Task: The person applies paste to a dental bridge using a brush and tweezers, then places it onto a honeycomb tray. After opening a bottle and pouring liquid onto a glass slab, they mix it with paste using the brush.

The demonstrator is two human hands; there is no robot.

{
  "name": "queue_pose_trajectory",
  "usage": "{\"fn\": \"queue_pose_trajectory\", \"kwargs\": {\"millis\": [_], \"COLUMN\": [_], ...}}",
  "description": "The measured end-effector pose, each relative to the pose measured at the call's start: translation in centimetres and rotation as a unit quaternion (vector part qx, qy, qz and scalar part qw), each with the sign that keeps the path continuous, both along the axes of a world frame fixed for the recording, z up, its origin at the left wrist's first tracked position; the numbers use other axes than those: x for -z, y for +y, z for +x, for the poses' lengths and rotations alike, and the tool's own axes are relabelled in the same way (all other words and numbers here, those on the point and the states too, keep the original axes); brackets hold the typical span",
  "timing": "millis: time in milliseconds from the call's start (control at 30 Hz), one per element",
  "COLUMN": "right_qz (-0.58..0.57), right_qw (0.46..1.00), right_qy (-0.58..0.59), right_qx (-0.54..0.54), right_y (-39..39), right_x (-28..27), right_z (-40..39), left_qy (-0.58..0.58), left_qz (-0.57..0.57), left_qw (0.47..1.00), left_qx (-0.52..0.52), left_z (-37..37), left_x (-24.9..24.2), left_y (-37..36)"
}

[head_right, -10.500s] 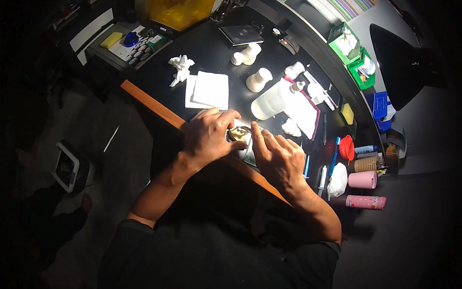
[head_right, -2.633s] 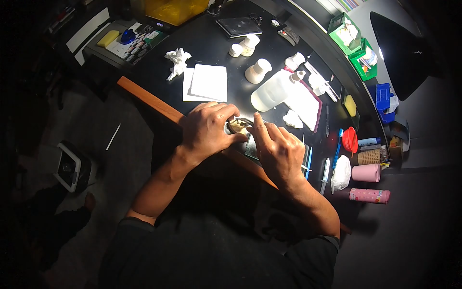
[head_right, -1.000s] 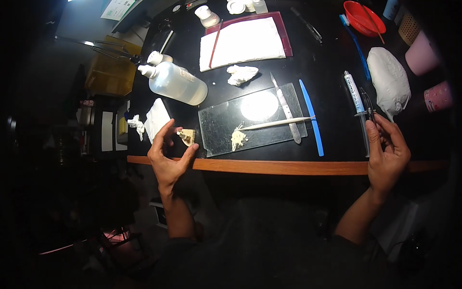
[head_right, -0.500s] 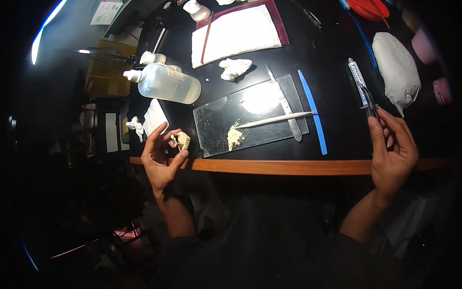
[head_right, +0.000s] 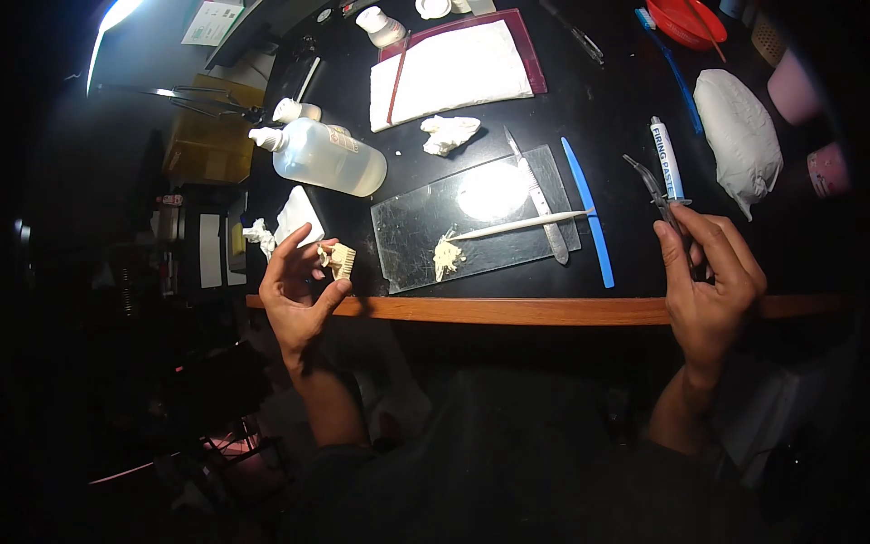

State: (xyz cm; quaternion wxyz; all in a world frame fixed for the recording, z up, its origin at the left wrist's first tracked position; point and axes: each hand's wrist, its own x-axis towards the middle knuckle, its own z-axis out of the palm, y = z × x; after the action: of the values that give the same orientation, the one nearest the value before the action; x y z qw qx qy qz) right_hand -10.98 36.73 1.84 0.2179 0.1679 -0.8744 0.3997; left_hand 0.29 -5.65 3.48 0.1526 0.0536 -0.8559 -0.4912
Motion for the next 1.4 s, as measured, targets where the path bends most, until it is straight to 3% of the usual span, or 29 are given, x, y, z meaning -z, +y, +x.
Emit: {"fn": "queue_pose_trajectory", "kwargs": {"millis": [267,533,1133,1400], "right_qz": [0.019,0.121,0.1,0.098], "right_qw": [0.998,0.99,0.991,0.991], "right_qy": [-0.014,0.017,0.036,0.035], "right_qx": [0.05,0.077,0.087,0.087], "right_y": [-1.8,-2.8,-3.0,-2.9], "right_x": [-0.9,0.0,0.9,0.9], "right_z": [0.5,0.2,0.3,0.4], "left_qy": [0.03,0.077,0.118,0.12], "left_qz": [0.004,0.029,0.049,0.07], "left_qw": [0.999,0.994,0.978,0.981], "left_qx": [0.01,0.066,0.162,0.137], "left_z": [0.0,-1.2,-1.5,-1.4], "left_x": [0.5,0.2,0.2,0.0], "left_y": [0.6,1.3,0.8,1.4]}}
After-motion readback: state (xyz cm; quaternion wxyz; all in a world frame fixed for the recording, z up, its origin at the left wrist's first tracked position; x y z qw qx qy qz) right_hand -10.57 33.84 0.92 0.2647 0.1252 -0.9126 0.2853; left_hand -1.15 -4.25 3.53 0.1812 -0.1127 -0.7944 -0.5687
